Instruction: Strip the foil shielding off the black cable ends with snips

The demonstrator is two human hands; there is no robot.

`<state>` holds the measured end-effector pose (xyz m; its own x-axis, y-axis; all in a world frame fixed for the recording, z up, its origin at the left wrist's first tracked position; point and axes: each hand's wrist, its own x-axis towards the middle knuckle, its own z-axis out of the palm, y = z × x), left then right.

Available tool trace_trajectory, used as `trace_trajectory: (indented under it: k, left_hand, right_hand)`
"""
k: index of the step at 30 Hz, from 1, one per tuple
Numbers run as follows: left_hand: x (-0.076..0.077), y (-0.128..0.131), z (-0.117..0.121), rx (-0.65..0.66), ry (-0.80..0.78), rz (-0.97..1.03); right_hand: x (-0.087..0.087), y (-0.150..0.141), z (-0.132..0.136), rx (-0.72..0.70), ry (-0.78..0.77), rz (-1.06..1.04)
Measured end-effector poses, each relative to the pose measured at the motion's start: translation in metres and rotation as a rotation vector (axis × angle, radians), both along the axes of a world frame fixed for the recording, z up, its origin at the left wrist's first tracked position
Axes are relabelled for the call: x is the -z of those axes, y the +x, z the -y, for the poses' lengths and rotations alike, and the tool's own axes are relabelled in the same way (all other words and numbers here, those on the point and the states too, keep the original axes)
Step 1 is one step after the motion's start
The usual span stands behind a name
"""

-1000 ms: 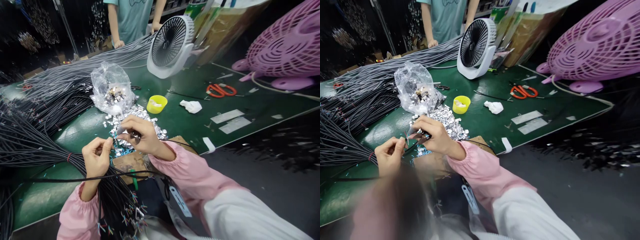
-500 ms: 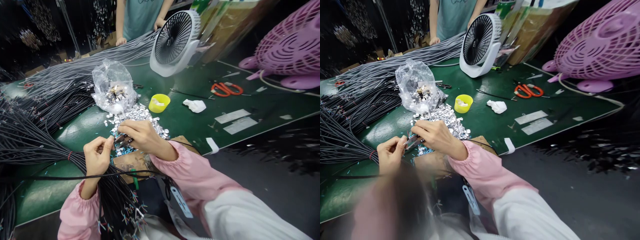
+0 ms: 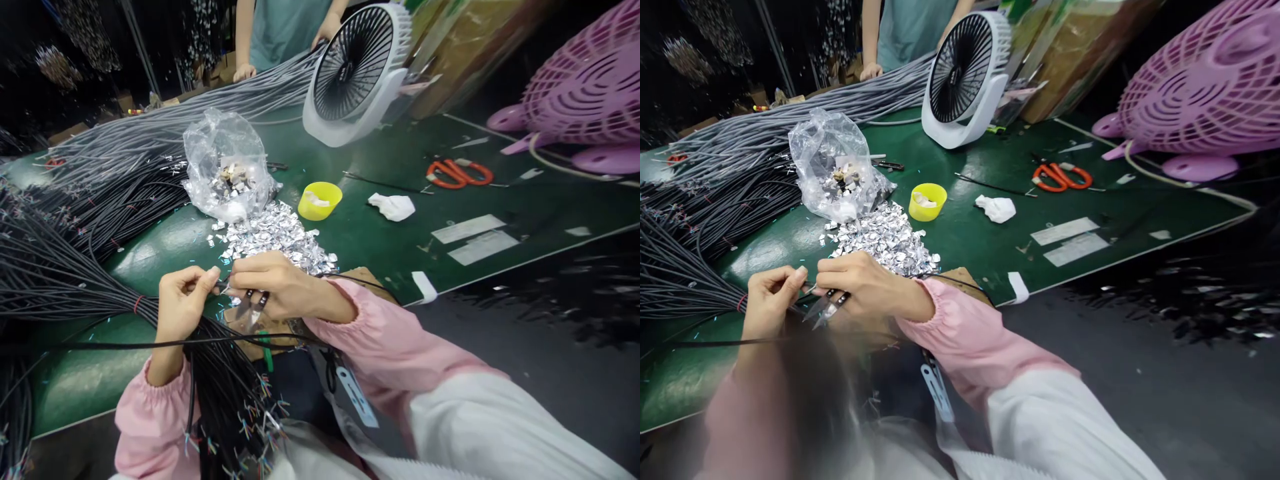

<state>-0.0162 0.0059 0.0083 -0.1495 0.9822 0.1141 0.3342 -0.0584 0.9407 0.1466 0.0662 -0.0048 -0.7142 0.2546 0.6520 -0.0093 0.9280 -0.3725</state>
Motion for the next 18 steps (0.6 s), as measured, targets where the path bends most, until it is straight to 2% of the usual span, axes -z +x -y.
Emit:
trace_trajectory:
  k: [3,5,8,11,13,15,17,18]
  left_hand:
    - [-0.003,-0.004,-0.001,0.128,0.010,0.098]
    - [-0.002,-0.002,0.000,0.142,0.079,0.116]
    - [0.000,0.002,0.001,0.114,0.204,0.077]
    - [0.004,0.005,0.001,0.065,0.289,-0.023]
    - [0.006,0.003,0.001,-0.008,0.332,-0.080]
    - [0.007,0.002,0.001,-0.095,0.383,-0.096]
    - [0.008,0.002,0.001,-0.137,0.426,-0.099]
    - [0.009,0.003,0.001,-0.132,0.439,-0.109]
  right_hand:
    - [-0.003,-0.002,0.002,-0.211,-0.442,-0.082]
    - [-0.003,-0.003,0.002,-0.276,-0.739,-0.144]
    - [-0.002,-0.007,0.001,-0.266,-1.102,-0.235]
    - [-0.001,-0.008,-0.002,-0.215,-1.345,-0.281]
    - [-0.002,-0.007,-0.006,-0.149,-1.414,-0.359]
    - [-0.004,-0.005,-0.009,-0.020,-1.388,-0.521]
    - [-0.006,-0.005,-0.010,0.137,-1.243,-0.647]
    - [-0.006,-0.006,-0.009,0.187,-1.129,-0.634]
